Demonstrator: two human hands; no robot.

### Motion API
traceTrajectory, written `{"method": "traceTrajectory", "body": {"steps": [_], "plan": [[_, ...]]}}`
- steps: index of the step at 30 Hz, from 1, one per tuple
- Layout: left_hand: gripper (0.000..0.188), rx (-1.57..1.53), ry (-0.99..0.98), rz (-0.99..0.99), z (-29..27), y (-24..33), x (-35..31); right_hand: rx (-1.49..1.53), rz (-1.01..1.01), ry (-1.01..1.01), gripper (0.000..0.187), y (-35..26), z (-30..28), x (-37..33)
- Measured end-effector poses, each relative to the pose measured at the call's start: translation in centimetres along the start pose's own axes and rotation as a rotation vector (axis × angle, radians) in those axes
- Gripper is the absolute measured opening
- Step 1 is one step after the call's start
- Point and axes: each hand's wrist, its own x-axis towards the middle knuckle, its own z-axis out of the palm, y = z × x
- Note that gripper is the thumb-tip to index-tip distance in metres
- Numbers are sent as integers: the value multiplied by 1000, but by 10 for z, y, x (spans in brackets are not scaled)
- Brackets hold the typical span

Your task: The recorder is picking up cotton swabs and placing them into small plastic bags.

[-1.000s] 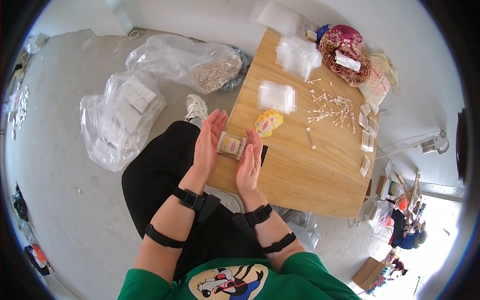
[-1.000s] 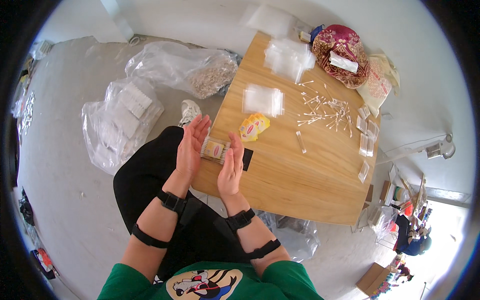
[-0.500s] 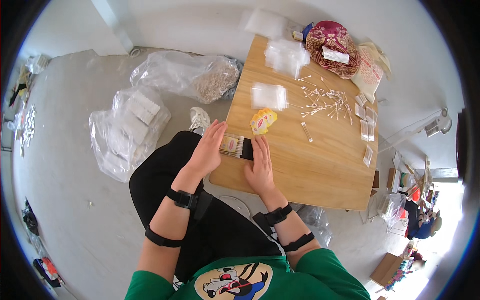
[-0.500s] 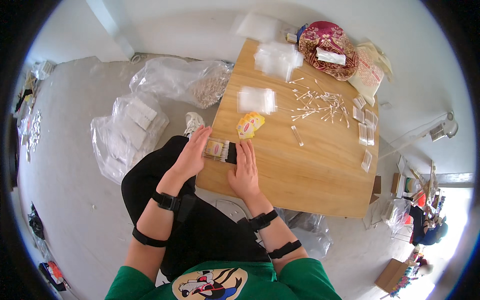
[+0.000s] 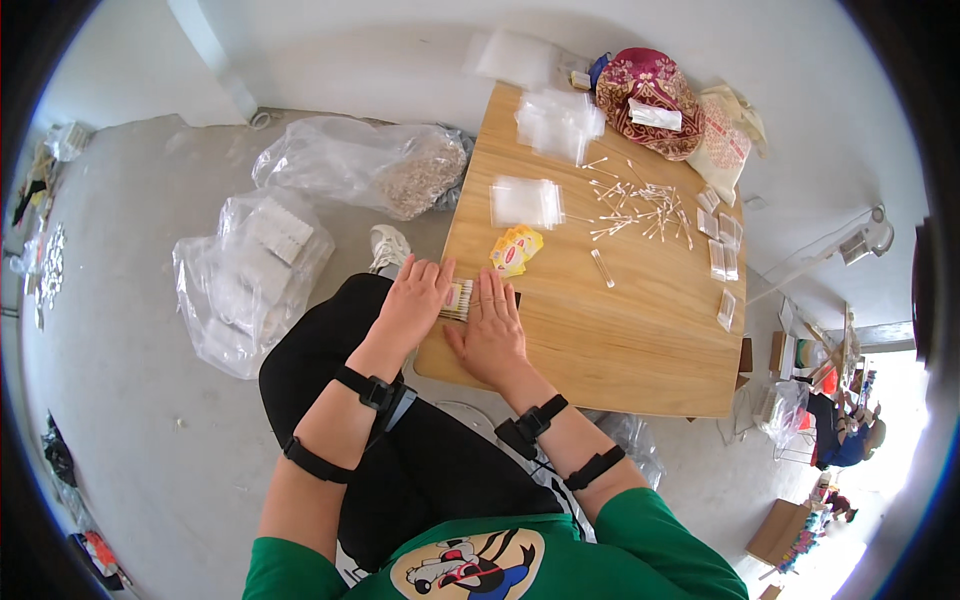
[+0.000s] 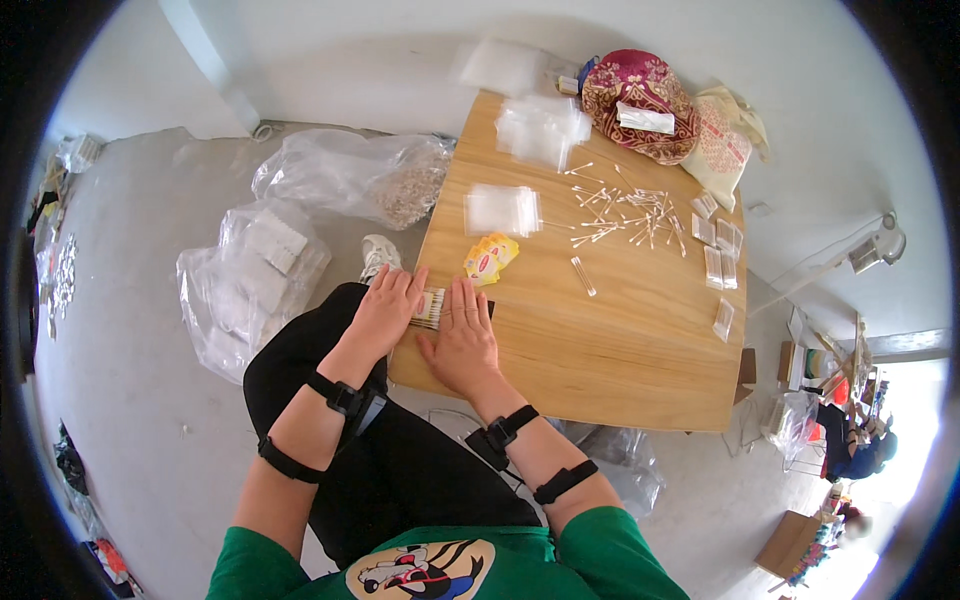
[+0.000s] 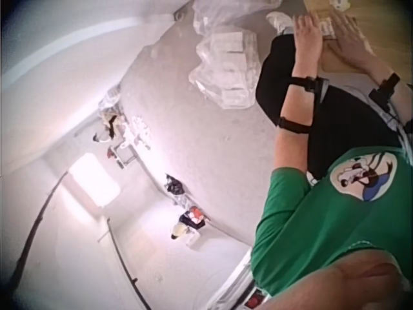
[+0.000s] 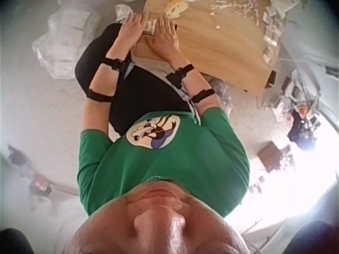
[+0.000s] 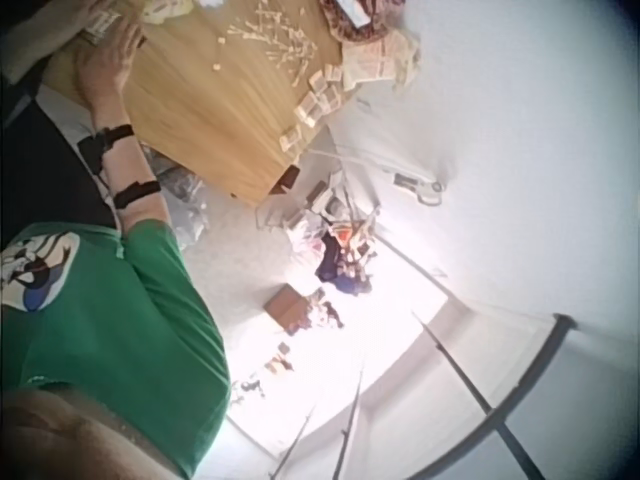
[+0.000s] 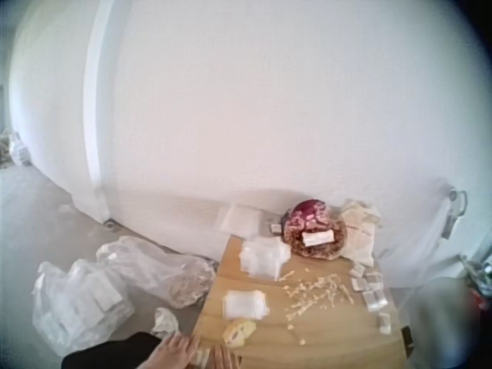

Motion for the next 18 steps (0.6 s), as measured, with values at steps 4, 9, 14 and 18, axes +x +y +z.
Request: {"method": "traceTrajectory", "body": {"steps": [4, 9, 14, 18], "plan": [[49, 11, 9, 30, -3, -2, 1, -59, -25, -39, 82, -16, 0, 8], [52, -48, 15, 33, -8, -5, 0, -50, -42, -20, 80, -21, 2, 11], [54, -51, 117, 53, -16, -8, -3, 75, -34, 32, 79, -13, 5, 9], [54, -75, 79, -56, -21, -19, -10, 116, 25, 125, 81, -11, 6, 2]]}}
